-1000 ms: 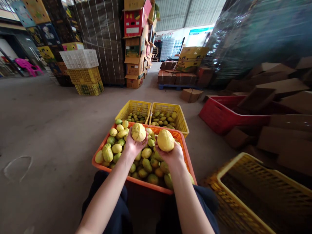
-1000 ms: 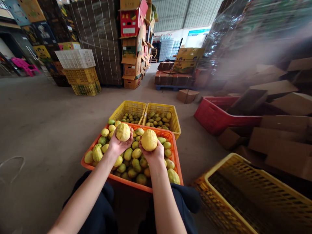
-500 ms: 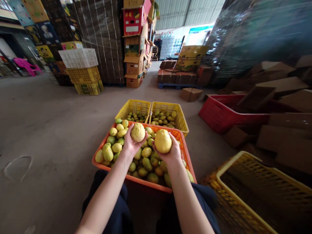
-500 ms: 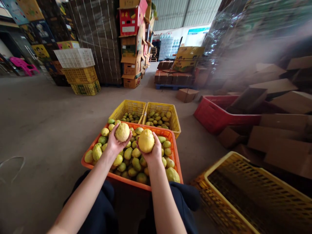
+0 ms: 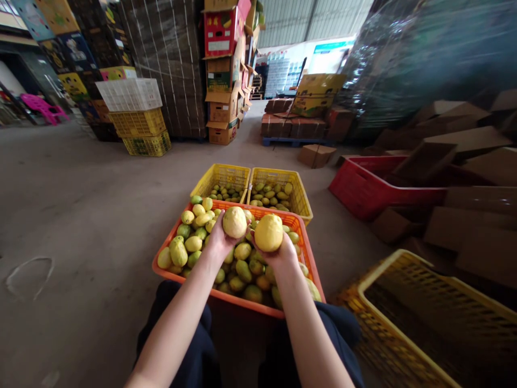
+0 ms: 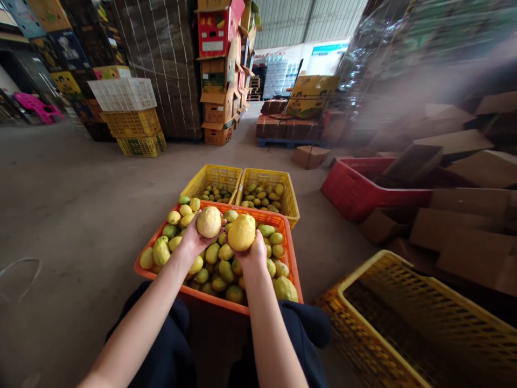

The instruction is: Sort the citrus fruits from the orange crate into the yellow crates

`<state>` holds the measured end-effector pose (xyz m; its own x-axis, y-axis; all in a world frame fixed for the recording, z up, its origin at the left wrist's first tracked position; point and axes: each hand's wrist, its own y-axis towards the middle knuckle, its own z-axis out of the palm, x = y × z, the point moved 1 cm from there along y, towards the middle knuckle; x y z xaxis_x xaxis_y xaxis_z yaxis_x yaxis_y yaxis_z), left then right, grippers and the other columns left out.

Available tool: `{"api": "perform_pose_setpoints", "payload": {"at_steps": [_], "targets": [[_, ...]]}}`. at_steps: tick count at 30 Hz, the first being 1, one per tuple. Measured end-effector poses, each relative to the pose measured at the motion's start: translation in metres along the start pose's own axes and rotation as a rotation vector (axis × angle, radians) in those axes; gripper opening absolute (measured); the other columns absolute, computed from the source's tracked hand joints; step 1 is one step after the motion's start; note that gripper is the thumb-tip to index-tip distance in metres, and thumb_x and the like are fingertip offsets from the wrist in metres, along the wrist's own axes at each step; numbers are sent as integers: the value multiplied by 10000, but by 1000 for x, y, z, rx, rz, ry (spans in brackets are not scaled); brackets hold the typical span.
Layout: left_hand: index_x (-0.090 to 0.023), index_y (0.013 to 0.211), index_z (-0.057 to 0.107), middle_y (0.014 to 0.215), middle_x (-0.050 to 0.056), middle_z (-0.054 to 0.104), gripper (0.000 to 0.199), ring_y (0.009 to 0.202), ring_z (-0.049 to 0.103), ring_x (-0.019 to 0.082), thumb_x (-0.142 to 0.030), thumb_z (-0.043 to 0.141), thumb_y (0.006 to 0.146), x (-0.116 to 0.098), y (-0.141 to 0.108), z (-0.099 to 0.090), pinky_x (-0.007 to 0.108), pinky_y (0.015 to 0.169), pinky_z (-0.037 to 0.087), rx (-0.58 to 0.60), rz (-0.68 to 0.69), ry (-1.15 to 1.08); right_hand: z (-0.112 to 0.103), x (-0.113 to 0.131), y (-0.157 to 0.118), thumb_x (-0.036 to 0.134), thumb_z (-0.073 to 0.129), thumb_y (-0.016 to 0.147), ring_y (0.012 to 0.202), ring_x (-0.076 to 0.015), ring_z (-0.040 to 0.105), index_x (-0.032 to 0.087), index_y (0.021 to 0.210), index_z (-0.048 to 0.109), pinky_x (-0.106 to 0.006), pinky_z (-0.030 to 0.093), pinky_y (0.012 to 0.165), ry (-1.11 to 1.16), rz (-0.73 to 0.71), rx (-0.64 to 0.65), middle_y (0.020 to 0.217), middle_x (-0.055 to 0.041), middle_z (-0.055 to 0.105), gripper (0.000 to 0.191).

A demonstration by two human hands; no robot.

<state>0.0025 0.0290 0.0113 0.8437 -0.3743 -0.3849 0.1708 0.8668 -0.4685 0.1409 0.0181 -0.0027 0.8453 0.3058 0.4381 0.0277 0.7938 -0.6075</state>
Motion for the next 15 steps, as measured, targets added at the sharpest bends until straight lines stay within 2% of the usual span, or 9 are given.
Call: {"api": "perform_pose_setpoints", "payload": {"at_steps": [2, 6, 8, 11, 13, 15], "targets": [[-134, 1244, 644, 841, 83, 737, 419, 710, 746, 224, -460, 503, 1020, -1, -3, 2, 320, 605, 646, -18, 7, -32, 1, -1, -2, 333, 496, 986, 651, -199, 698, 239, 945, 629, -310, 608, 562, 17, -40, -7, 737, -16, 724, 167], [-173, 1121, 675, 762, 35, 705, 282, 638, 714, 188, -399, 633, 957, -6, -9, 4, 313, 615, 651, -115, 90, -113, 4, 1, -9, 350, 499, 974, 617, -186, 667, 255, 933, 599, -337, 627, 567, 47, -64, -43, 699, 20, 691, 144], [-175, 1117, 678, 773, 52, 711, 302, 641, 712, 196, -424, 591, 970, -7, -10, 4, 319, 601, 646, -108, 75, -146, 5, 3, -11, 325, 462, 984, 595, -183, 658, 249, 917, 600, -340, 623, 557, 59, -54, -45, 675, 15, 684, 171], [-128, 1179, 670, 836, 116, 734, 445, 608, 692, 202, -473, 443, 1012, -7, -7, 3, 294, 511, 597, -58, 3, -155, 6, 3, -10, 300, 385, 1004, 566, -195, 657, 240, 900, 617, -333, 595, 513, 51, -7, -54, 658, -16, 685, 262], [-117, 1243, 656, 874, 134, 741, 474, 614, 686, 195, -431, 368, 1036, -7, -6, 3, 267, 486, 567, -64, -30, -124, 5, 3, -6, 301, 355, 1004, 567, -216, 665, 239, 911, 633, -335, 576, 479, 21, 27, -61, 655, -36, 686, 300], [-155, 1292, 645, 892, 118, 739, 438, 686, 710, 203, -363, 349, 1044, -7, -5, 3, 267, 532, 587, -78, -37, -83, 4, 3, -4, 294, 349, 994, 583, -233, 675, 241, 928, 644, -349, 578, 472, -10, 42, -53, 664, -48, 693, 307]]}}
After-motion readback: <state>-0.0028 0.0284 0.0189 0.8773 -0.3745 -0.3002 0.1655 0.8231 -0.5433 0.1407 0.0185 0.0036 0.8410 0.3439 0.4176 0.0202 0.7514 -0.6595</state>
